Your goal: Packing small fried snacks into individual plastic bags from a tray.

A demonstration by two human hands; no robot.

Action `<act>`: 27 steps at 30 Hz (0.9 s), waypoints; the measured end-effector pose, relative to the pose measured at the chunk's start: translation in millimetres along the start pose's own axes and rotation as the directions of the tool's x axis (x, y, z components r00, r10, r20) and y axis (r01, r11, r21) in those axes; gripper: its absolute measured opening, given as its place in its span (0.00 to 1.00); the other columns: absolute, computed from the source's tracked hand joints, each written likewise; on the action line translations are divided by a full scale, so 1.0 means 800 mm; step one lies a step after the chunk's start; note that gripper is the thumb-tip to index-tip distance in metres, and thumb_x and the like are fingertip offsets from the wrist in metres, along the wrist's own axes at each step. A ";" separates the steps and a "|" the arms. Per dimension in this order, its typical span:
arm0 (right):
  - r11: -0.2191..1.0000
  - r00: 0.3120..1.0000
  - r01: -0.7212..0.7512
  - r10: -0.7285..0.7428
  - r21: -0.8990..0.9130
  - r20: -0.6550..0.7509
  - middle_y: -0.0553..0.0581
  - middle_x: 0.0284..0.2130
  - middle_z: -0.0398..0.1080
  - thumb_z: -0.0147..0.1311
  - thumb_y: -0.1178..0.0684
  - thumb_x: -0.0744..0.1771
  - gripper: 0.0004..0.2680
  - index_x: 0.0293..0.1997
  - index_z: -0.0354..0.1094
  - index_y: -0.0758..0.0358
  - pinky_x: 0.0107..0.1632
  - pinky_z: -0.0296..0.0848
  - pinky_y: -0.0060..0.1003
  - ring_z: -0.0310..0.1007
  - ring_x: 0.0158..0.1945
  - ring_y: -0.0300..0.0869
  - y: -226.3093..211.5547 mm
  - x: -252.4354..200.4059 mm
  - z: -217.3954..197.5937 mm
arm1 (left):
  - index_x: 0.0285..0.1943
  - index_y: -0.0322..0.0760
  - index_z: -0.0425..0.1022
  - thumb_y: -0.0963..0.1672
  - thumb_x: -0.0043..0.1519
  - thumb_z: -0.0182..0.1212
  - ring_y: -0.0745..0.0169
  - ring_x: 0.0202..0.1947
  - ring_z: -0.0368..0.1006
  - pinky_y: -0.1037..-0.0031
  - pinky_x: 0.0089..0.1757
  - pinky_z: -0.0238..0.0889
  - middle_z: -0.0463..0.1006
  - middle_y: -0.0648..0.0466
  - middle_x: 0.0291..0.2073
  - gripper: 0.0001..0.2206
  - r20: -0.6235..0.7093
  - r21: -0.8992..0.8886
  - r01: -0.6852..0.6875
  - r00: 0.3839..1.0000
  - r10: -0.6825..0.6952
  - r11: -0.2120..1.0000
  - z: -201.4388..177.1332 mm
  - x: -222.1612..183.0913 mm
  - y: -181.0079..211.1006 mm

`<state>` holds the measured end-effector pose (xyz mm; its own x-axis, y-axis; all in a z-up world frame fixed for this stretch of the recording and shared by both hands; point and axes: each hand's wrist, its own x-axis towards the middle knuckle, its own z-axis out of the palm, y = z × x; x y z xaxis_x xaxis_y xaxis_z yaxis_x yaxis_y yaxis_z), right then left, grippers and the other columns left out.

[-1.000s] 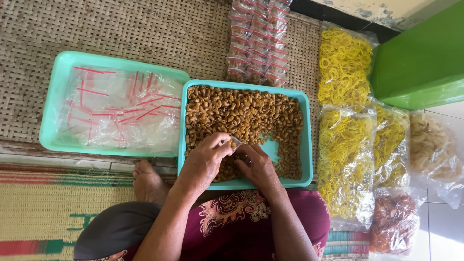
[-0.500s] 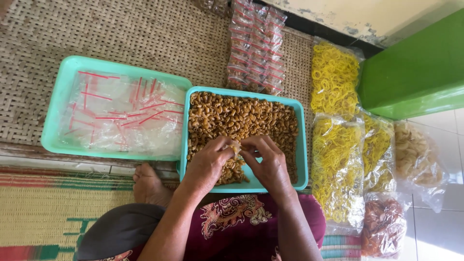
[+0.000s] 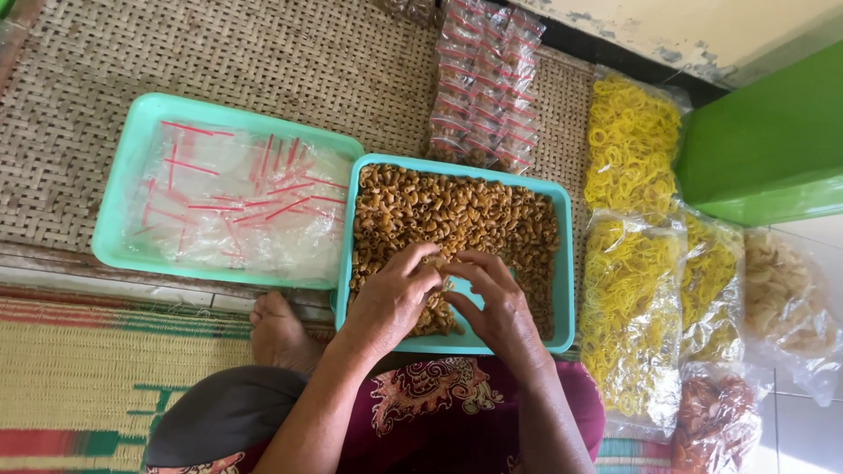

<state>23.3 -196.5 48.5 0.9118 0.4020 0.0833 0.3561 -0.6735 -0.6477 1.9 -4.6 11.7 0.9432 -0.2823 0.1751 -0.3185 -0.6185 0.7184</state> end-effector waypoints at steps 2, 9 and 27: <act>1.000 1.000 0.003 -0.003 0.019 -0.006 0.59 0.52 0.72 0.66 0.54 0.63 0.11 0.50 0.75 0.52 0.45 0.80 0.52 0.78 0.45 0.57 0.000 -0.001 0.003 | 0.42 0.37 0.79 0.35 0.58 0.66 0.48 0.51 0.78 0.65 0.48 0.78 0.72 0.48 0.55 0.07 -0.005 -0.011 -0.008 1.000 0.008 1.000 -0.012 0.008 0.012; 0.961 0.997 -0.062 0.075 0.268 -0.037 0.53 0.52 0.76 0.68 0.55 0.63 0.05 0.35 0.74 0.54 0.50 0.78 0.44 0.80 0.51 0.52 0.025 -0.002 0.007 | 0.43 0.36 0.74 0.36 0.60 0.65 0.45 0.53 0.79 0.59 0.48 0.76 0.80 0.47 0.49 0.06 -0.001 -0.475 0.138 0.988 -0.157 0.869 0.034 0.005 -0.009; 0.991 0.996 -0.048 0.038 0.124 0.077 0.51 0.48 0.77 0.67 0.53 0.63 0.05 0.36 0.74 0.50 0.48 0.79 0.50 0.79 0.50 0.55 0.036 0.010 -0.003 | 0.49 0.38 0.76 0.35 0.63 0.58 0.47 0.39 0.83 0.61 0.42 0.78 0.85 0.44 0.36 0.09 0.072 -0.308 0.220 0.976 -0.207 0.926 0.020 0.009 0.009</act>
<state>41.5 -214.4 32.2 0.9062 0.4228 -0.0005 0.2840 -0.6096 -0.7400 5.0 -22.6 7.6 0.9794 -0.2001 -0.0268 -0.0585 -0.4084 0.9109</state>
